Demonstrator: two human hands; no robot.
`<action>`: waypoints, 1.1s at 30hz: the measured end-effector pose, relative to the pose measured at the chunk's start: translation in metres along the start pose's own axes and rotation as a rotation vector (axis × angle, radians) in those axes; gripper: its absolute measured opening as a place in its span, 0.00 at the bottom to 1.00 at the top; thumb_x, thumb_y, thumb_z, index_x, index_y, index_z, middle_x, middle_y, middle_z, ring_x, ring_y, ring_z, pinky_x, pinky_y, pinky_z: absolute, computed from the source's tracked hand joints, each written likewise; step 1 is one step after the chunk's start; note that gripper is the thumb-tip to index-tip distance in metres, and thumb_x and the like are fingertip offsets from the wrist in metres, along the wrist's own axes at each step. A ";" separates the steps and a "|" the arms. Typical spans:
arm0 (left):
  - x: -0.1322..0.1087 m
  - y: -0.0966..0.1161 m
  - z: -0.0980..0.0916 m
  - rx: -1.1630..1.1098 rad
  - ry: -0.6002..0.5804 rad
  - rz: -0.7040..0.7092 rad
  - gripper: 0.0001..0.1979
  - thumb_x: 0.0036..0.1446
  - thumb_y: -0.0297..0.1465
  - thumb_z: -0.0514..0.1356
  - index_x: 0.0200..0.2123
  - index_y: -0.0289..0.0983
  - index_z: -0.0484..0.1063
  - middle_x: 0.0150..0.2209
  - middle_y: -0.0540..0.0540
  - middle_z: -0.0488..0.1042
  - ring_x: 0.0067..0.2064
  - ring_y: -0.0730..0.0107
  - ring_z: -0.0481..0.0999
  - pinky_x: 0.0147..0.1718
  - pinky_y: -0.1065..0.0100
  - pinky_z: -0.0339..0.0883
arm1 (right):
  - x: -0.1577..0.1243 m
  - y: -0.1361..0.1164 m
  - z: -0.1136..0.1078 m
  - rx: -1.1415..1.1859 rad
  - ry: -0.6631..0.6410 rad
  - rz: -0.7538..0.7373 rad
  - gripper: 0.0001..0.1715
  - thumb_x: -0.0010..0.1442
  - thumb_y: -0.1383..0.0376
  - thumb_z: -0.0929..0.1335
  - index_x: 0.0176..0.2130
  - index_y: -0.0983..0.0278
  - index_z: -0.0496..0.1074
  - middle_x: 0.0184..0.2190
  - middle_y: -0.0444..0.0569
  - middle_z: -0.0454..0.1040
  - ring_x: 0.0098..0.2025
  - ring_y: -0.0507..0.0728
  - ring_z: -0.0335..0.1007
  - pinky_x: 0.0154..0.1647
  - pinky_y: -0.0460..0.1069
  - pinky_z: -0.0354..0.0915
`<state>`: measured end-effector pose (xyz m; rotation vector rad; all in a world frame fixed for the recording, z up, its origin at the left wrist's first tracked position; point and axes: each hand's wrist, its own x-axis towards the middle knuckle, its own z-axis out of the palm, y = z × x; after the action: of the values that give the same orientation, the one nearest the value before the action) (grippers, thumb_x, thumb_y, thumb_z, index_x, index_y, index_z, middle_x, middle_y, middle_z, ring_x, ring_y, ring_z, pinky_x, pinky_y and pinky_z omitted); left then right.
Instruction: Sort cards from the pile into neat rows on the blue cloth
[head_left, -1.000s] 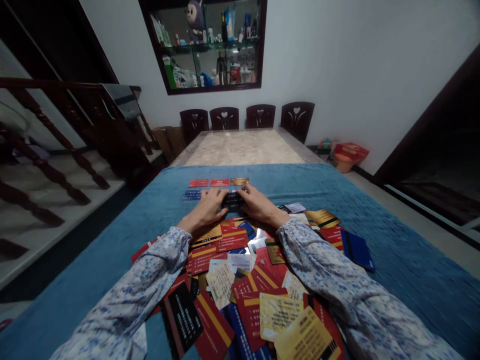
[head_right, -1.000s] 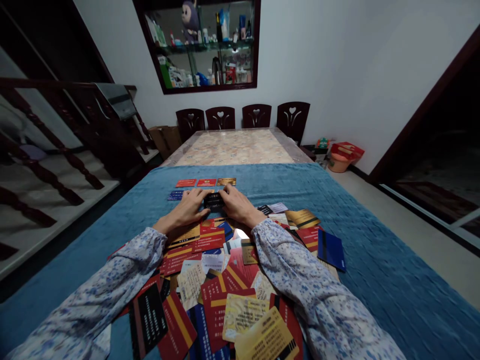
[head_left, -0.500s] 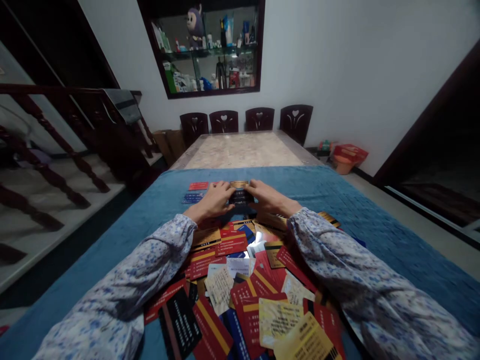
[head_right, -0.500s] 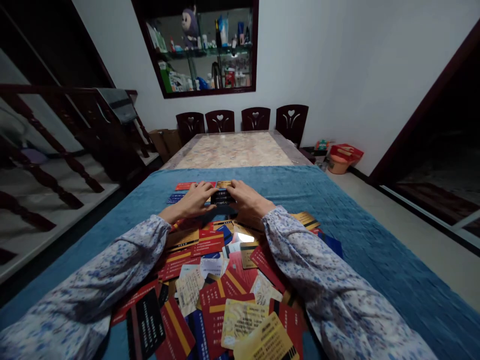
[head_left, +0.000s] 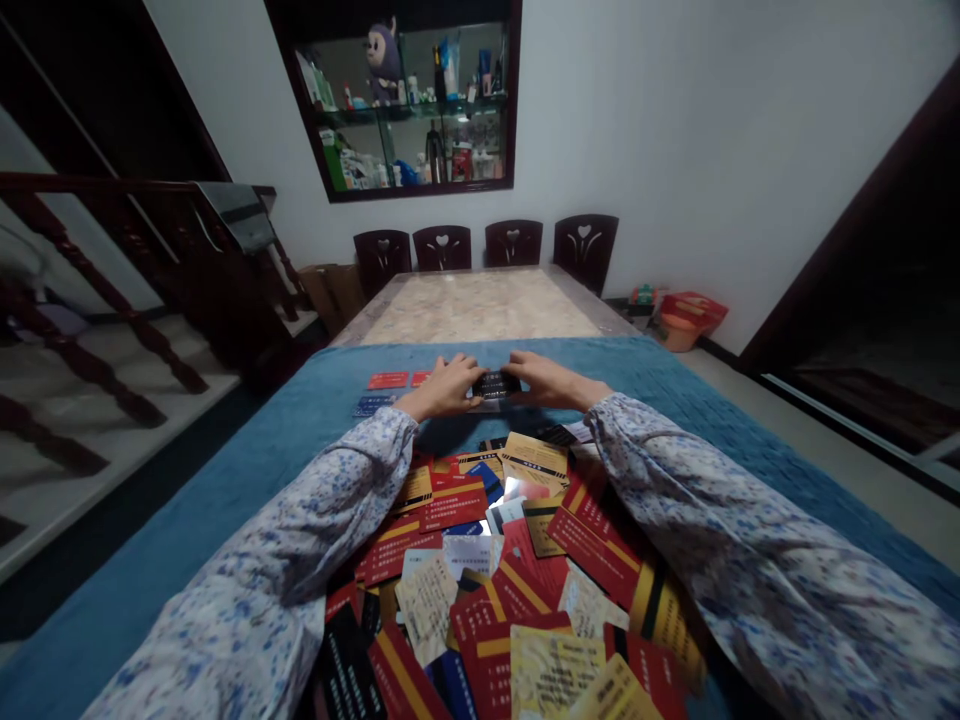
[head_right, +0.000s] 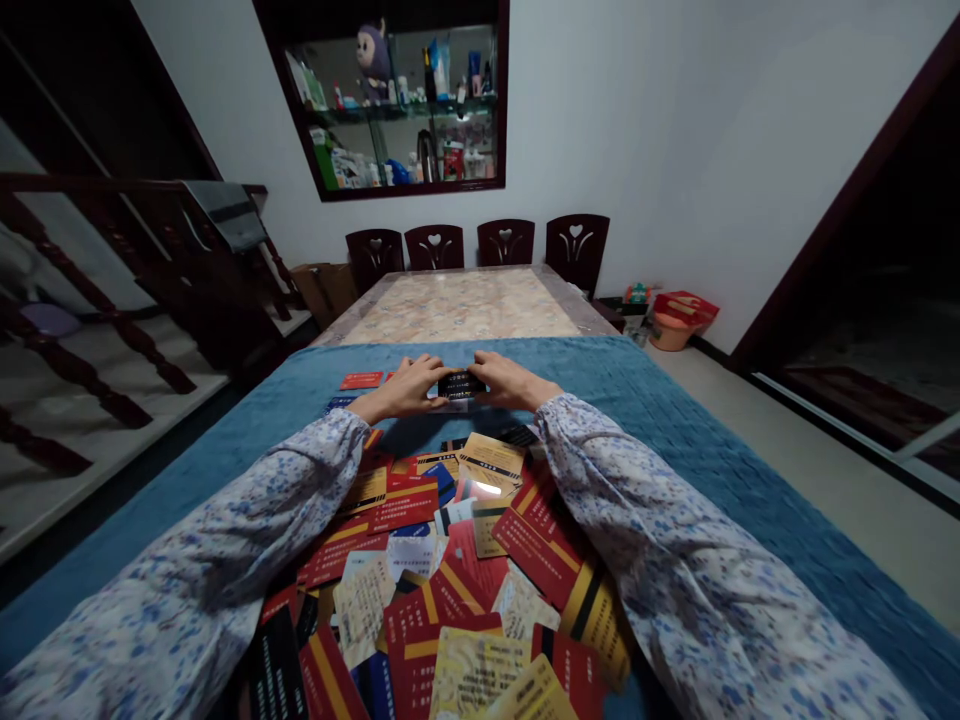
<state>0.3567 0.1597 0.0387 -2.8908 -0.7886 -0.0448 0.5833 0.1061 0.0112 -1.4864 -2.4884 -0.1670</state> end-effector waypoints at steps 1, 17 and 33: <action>0.004 -0.001 0.001 -0.007 0.003 0.003 0.23 0.63 0.37 0.60 0.59 0.37 0.70 0.55 0.36 0.71 0.58 0.47 0.66 0.53 0.50 0.61 | 0.000 0.004 -0.001 0.001 -0.005 -0.011 0.16 0.58 0.65 0.72 0.46 0.69 0.75 0.43 0.56 0.70 0.40 0.58 0.65 0.41 0.51 0.60; 0.064 -0.004 0.025 -0.076 -0.015 -0.045 0.21 0.62 0.39 0.60 0.56 0.37 0.73 0.57 0.35 0.71 0.59 0.45 0.65 0.54 0.47 0.63 | 0.007 0.046 0.004 0.012 -0.088 0.116 0.11 0.58 0.70 0.72 0.43 0.69 0.76 0.42 0.55 0.71 0.39 0.57 0.66 0.41 0.49 0.61; 0.096 -0.007 0.044 -0.120 -0.048 -0.066 0.19 0.61 0.38 0.59 0.52 0.38 0.77 0.57 0.36 0.73 0.60 0.42 0.65 0.56 0.46 0.64 | 0.005 0.065 0.016 -0.012 -0.168 0.233 0.15 0.63 0.67 0.71 0.49 0.69 0.77 0.44 0.56 0.75 0.44 0.58 0.73 0.45 0.47 0.64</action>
<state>0.4355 0.2201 0.0023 -2.9875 -0.9205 -0.0309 0.6357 0.1443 -0.0046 -1.8502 -2.4139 -0.0164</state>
